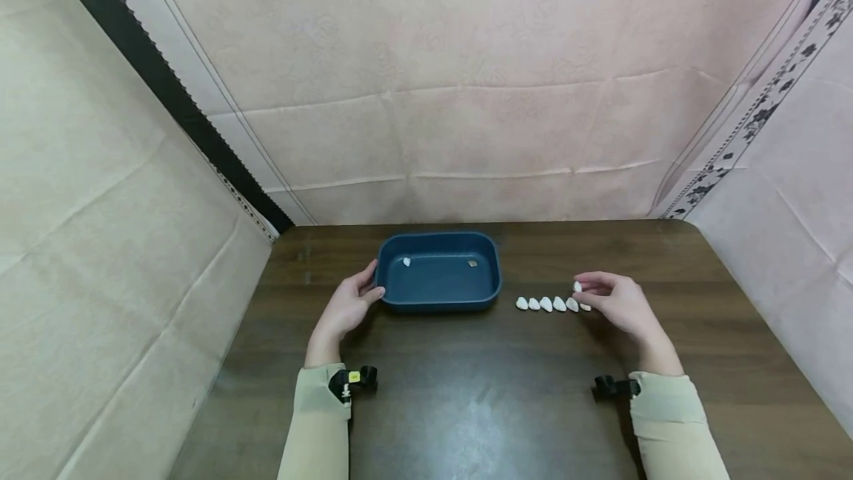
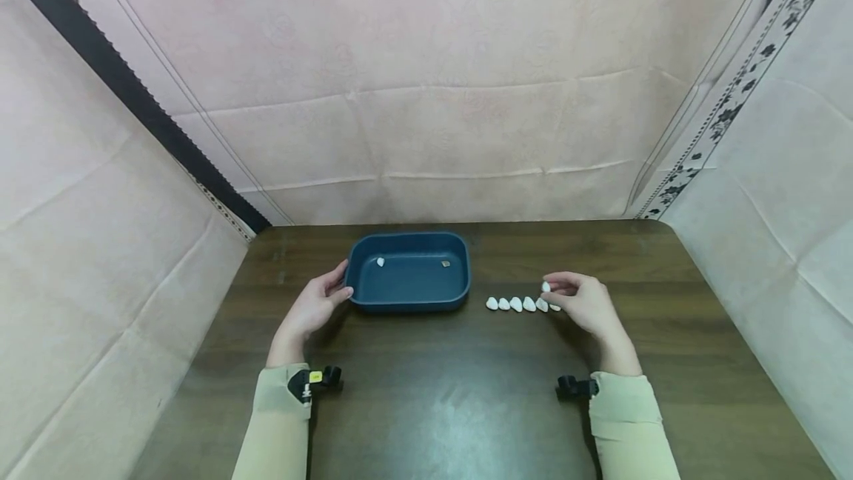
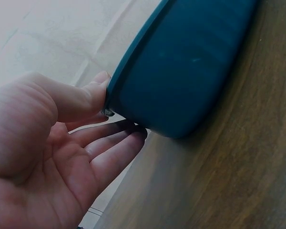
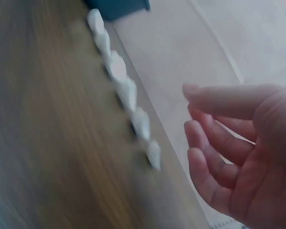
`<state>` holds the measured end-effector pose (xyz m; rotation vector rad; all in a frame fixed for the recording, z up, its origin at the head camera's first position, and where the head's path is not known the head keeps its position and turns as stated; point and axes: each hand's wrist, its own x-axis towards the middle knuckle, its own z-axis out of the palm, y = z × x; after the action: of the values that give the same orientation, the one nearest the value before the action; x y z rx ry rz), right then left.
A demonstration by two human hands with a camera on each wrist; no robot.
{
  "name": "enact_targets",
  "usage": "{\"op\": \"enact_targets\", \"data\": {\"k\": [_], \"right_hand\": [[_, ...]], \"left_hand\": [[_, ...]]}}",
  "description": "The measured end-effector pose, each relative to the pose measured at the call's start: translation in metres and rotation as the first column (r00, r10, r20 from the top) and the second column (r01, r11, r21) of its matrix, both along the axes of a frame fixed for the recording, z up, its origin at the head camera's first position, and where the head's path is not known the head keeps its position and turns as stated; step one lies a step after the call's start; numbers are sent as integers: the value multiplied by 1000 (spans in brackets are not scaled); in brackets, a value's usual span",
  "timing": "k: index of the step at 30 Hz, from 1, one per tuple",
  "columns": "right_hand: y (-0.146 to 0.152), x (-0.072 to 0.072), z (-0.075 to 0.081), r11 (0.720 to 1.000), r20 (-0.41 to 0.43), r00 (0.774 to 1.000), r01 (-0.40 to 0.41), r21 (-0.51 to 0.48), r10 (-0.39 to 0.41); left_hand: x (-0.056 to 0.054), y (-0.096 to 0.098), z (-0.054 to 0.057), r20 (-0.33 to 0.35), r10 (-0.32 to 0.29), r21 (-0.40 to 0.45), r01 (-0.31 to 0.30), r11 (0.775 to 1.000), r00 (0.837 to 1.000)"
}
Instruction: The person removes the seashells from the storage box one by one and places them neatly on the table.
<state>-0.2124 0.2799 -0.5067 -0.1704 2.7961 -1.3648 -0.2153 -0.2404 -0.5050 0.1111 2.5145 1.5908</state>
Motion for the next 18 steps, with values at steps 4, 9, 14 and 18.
{"op": "enact_targets", "data": {"k": [4, 9, 14, 18], "right_hand": [[18, 4, 1, 997, 26, 1000, -2, 74, 0], [31, 7, -4, 993, 94, 996, -18, 118, 7], [37, 7, -10, 990, 128, 992, -14, 143, -4], [38, 7, -13, 990, 137, 990, -12, 140, -7]], "left_hand": [[0, 0, -1, -3, 2, -2, -2, 1000, 1000], [0, -1, -2, 2, 8, 1, -8, 1000, 1000], [1, -1, -1, 3, 8, 9, -8, 1000, 1000], [1, 0, -1, 3, 7, 16, -7, 1000, 1000]]}}
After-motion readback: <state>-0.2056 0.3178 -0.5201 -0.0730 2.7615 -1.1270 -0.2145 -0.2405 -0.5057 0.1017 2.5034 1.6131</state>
